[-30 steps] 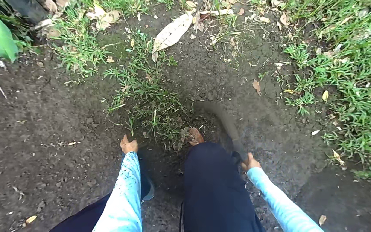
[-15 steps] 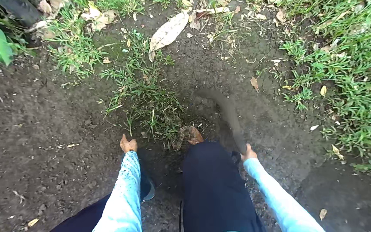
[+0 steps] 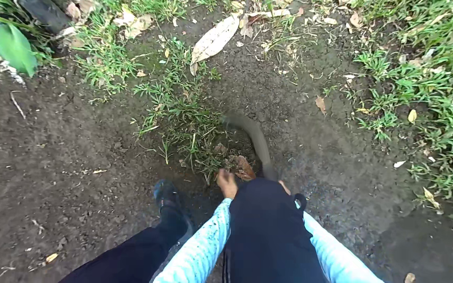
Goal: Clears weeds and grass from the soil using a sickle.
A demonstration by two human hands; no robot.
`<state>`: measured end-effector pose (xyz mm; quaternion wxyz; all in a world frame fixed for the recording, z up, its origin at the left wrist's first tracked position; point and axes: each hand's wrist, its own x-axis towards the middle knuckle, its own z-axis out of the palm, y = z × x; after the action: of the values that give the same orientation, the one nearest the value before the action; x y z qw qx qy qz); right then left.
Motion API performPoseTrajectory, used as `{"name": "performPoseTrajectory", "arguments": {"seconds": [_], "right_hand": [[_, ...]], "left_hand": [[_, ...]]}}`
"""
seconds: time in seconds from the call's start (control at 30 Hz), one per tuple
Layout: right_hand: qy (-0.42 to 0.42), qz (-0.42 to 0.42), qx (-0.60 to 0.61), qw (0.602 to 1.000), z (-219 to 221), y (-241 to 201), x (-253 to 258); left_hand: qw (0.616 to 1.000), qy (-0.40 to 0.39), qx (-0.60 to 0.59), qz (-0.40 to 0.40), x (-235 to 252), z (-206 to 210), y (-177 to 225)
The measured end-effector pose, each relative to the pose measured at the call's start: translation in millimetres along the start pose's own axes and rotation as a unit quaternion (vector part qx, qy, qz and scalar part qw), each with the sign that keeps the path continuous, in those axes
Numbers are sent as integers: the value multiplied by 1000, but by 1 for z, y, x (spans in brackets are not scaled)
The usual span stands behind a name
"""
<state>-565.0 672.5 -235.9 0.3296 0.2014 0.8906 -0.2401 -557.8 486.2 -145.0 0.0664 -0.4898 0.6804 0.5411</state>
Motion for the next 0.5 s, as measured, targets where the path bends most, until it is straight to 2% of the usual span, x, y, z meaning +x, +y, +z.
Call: {"name": "performPoseTrajectory", "arguments": {"seconds": [0.03, 0.1, 0.13, 0.17, 0.23, 0.33, 0.4, 0.5], "right_hand": [[-111, 3, 13, 994, -22, -31, 13], [-193, -41, 69, 978, -49, -92, 16], [-216, -61, 84, 971, -53, -118, 16], [-239, -74, 99, 963, -50, -138, 17], [-281, -88, 107, 950, -42, -169, 18], [-298, -135, 58, 943, -69, -197, 3], [-242, -185, 46, 951, -107, -197, -1], [-117, -254, 107, 954, -181, -209, -43]], "left_hand": [[994, -105, -3, -17, 0, 13, -1], [965, -258, 37, -40, 2, 25, 6], [952, -296, 76, -29, 4, 21, 16], [946, -297, 131, -6, 11, 15, 25], [936, -236, 259, 9, 30, -3, 40], [906, -147, 398, -1, 49, -40, 62], [879, -96, 467, 29, 59, -67, 74], [838, -85, 529, 108, 76, -96, 107]]}}
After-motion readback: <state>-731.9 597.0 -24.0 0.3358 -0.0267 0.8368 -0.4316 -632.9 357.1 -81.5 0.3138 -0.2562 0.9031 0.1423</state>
